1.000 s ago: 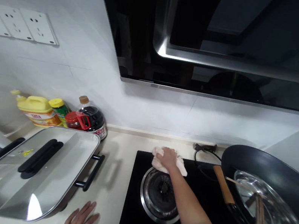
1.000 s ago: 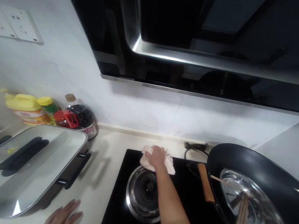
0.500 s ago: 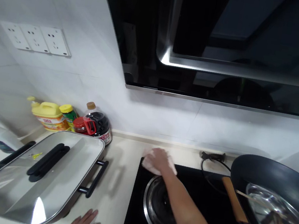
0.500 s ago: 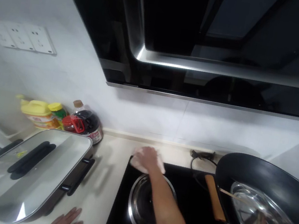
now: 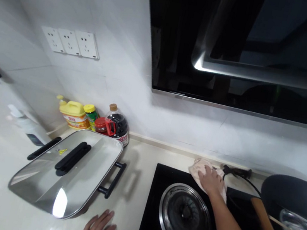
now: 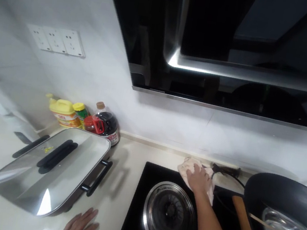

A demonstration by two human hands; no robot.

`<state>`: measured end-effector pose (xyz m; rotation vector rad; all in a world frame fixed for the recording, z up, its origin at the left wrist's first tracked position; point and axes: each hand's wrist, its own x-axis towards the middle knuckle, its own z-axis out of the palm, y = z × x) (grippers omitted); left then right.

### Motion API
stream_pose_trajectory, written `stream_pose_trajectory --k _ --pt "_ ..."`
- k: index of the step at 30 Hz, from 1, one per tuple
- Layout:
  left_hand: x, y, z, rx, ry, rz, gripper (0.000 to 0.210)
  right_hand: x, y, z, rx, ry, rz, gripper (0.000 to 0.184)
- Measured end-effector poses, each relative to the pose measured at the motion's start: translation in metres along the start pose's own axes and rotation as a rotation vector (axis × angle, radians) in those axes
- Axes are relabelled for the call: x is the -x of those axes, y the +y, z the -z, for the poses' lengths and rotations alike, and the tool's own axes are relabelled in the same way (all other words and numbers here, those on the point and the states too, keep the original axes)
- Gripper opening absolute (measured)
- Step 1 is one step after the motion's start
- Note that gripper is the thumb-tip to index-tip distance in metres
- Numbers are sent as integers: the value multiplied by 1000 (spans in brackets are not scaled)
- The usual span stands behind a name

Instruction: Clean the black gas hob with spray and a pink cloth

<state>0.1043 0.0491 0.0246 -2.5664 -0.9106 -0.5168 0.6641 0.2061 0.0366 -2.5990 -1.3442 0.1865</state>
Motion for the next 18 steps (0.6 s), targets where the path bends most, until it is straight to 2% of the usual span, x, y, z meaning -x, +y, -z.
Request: stream_pose_trajectory --k 4,7,9,13,16,18 --pt "-4 4 7 28 16 12 52 -9 -19 5 52 -77 -210 77" --pt "-5 7 10 78 8 34 52 -6 -56 3 57 -83 -244 83" --pt "-5 8 10 94 1 47 53 6 -91 -6 49 -87 -177 84" --pt "-4 10 9 96 8 63 53 44 -179 -31 11 -86 33 77" --pt "-3 10 8 93 20 54 53 84 -238 -47 -83 -16 238 61" --pt "-3 9 8 92 22 52 52 115 -263 -56 -155 36 401 51"
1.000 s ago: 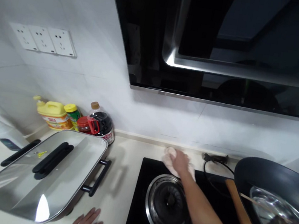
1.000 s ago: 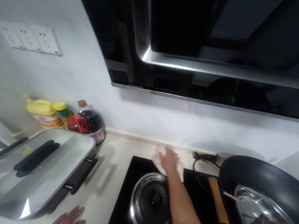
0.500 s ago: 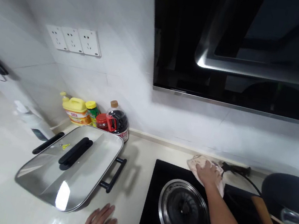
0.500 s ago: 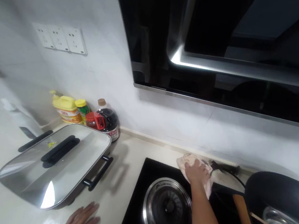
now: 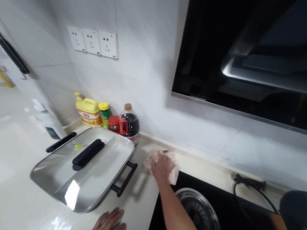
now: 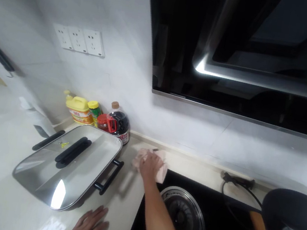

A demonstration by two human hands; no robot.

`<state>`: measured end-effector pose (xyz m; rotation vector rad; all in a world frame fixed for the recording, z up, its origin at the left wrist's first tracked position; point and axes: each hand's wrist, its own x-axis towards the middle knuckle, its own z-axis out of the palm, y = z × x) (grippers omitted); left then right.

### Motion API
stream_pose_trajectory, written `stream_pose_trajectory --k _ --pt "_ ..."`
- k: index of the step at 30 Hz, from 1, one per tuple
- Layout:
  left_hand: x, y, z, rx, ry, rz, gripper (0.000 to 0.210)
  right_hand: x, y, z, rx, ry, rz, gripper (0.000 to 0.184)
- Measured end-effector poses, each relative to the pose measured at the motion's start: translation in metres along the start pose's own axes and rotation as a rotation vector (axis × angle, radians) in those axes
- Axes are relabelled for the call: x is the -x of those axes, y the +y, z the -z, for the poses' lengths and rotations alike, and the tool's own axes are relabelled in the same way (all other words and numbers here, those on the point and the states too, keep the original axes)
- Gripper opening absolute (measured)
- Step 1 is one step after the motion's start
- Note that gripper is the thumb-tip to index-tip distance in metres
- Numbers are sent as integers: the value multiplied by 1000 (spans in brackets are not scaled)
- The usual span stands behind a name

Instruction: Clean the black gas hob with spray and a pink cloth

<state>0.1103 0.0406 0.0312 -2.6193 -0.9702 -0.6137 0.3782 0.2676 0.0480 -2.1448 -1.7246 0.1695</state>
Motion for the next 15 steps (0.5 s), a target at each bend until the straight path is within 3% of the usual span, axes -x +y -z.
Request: stream_pose_trajectory --k 4,8,12,15 --pt "-1 0 4 24 -12 23 50 48 -32 -14 -140 39 112 42" --pt "-2 4 6 58 -41 65 50 78 -33 -6 -388 -50 129 41" --pt "-1 7 6 68 -56 81 49 57 -11 26 -725 -121 -96 49" --pt "2 8 3 48 -49 73 50 17 24 59 -727 -56 -162 61"
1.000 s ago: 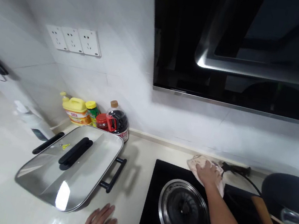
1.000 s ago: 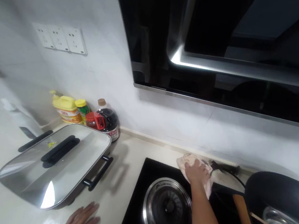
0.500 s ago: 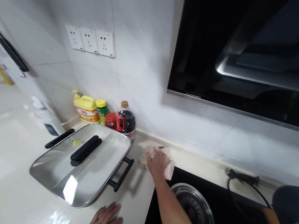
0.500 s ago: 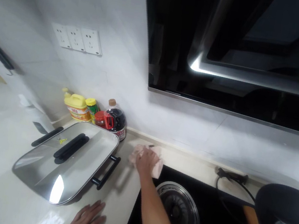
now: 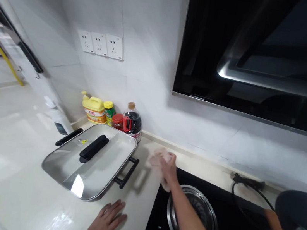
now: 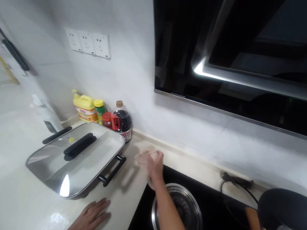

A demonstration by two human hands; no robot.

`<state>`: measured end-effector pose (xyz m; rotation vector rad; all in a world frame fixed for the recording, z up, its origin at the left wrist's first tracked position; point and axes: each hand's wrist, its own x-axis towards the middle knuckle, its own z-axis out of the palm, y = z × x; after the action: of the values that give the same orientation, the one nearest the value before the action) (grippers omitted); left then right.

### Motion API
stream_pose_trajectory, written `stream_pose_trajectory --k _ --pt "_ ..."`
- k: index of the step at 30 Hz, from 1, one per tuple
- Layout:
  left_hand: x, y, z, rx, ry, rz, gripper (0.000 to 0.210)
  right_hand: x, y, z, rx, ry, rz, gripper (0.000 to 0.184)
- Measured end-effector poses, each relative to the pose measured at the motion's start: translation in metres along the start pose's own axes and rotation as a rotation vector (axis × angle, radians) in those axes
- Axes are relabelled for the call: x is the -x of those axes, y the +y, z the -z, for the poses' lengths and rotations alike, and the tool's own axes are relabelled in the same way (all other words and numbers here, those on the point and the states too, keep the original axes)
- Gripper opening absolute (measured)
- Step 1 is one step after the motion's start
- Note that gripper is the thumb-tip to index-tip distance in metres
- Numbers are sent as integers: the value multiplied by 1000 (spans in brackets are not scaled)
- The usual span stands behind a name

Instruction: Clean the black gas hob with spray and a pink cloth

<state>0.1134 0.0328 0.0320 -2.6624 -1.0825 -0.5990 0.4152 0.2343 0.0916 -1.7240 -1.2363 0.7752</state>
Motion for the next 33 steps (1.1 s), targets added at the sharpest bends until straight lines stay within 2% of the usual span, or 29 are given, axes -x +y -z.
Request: stream_pose_trajectory --k 3,5,7,9,12,15,20,25,29,33 --pt "2 0 -3 6 27 -8 51 -35 13 51 89 94 -19 64" --pt "3 0 -5 9 24 -3 52 -46 32 76 266 88 -63 61" --pt "3 0 -5 7 4 4 52 -50 54 88 566 6 -57 57" --pt "3 2 -4 12 -16 4 54 -50 72 87 836 -48 -3 56" --pt "4 4 -3 34 -50 25 56 -51 78 67 982 18 -18 61" --pt "5 6 -2 66 -97 63 57 -52 63 36 998 6 -25 61" --pt "8 8 -4 112 -106 75 60 -49 27 -25 935 -167 256 60" --pt "7 11 0 159 -131 121 60 -37 -1 -83 854 -284 395 62" --pt "6 12 3 196 -86 162 70 3 -7 -104 783 -356 549 62" --pt "7 12 -1 203 -74 165 80 76 4 -93 697 -305 666 52"
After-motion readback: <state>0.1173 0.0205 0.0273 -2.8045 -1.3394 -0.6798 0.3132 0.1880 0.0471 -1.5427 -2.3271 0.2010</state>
